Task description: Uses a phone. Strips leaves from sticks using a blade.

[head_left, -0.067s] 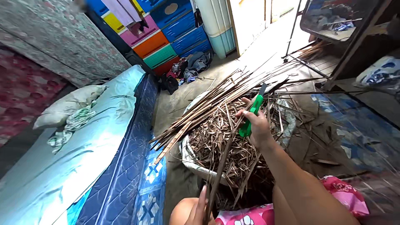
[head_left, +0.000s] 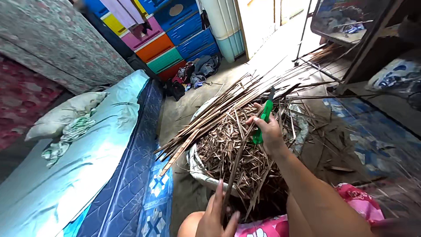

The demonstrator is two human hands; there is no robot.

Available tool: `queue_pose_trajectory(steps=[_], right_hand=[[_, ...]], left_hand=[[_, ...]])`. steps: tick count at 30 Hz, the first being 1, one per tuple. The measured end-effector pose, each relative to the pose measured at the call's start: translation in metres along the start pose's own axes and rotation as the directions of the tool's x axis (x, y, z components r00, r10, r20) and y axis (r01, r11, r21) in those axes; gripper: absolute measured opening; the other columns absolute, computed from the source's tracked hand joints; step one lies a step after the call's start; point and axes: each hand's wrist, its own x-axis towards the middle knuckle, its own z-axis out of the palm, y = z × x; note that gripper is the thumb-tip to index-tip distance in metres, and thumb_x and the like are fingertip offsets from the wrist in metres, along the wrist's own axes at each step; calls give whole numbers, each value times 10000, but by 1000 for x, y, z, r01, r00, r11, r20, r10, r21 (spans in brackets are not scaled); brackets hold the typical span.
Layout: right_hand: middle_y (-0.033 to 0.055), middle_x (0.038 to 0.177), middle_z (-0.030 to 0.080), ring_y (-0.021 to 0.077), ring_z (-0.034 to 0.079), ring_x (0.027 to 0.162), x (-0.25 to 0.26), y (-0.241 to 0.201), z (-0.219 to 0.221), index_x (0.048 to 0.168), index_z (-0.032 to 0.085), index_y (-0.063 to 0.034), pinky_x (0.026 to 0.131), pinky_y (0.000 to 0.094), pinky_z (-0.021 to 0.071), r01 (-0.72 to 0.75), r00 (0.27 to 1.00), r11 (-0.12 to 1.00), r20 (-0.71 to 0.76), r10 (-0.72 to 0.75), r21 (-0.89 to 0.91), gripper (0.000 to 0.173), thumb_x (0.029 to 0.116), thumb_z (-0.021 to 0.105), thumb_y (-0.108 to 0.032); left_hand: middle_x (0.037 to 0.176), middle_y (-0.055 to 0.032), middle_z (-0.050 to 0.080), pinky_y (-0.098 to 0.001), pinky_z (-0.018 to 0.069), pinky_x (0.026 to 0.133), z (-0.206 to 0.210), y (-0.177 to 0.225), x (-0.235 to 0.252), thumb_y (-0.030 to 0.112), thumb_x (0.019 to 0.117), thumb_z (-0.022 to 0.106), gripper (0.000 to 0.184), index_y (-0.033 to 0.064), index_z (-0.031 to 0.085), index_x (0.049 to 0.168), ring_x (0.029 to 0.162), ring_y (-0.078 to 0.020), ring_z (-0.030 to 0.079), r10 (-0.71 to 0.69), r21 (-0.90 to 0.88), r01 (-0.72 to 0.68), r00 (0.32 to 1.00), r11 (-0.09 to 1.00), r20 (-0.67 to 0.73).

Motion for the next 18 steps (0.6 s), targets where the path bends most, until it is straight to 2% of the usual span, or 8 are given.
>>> queue_pose_trajectory(steps=[2,5,6,8,10,12,15,18], right_hand=[[71,888,727,129,699,723,2,1,-4,1552,374,-50,613,259,578,-27,1000,997,10,27,-77,490,1064,419,-39],[65,943,719,120,671,723,11,2,-12,1538,393,-55,618,281,554,-120,991,920,11,134,-374,479,1063,448,-78],[81,974,711,140,666,729,17,4,-15,1538,390,-62,642,316,555,-170,980,834,-2,198,-524,471,1075,457,-118],[153,1067,680,242,684,792,30,12,-20,1614,290,-108,745,433,575,-230,944,581,-35,328,-781,542,1101,436,-206],[196,1178,681,336,695,976,37,21,-20,1655,226,-166,886,530,545,-222,910,345,-66,410,-912,601,1093,434,-215],[213,1273,662,389,656,1149,37,26,-15,1623,324,-186,984,601,493,-147,891,227,-30,452,-963,561,1086,469,-253],[189,1283,673,375,641,1190,26,31,0,1550,468,-219,1007,625,467,-43,830,224,90,550,-974,569,1084,426,-542],[192,1205,693,372,654,1142,9,44,14,1406,605,-146,985,618,476,22,728,202,154,668,-979,513,1097,415,-508]], left_hand=[[1205,-134,692,-380,616,731,18,8,46,225,928,694,801,7,307,1594,832,-174,715,74,-2,-75,990,997,-121],[1150,-152,720,-461,587,796,27,18,109,232,997,627,699,122,324,1617,844,-240,714,-56,-111,61,997,992,43],[1134,-150,722,-443,584,759,29,19,125,227,1028,594,634,149,352,1608,792,-225,703,-108,-168,128,986,977,126],[858,-72,690,-332,525,588,39,11,148,212,1070,516,527,121,403,1577,604,-139,603,-172,-285,230,961,930,216],[731,-23,622,-297,492,619,49,-3,160,208,1091,459,490,78,413,1562,593,-107,551,-216,-331,288,947,899,240],[754,-41,616,-331,504,669,55,-18,167,219,1102,430,456,56,454,1528,643,-137,570,-274,-313,332,937,890,215],[971,-162,702,-473,542,863,53,-39,176,242,1114,393,469,72,425,1550,863,-270,680,-391,-259,437,896,861,211],[1032,-188,707,-501,532,921,46,-54,177,286,1126,378,472,59,452,1533,930,-304,692,-477,-235,513,857,826,197]])
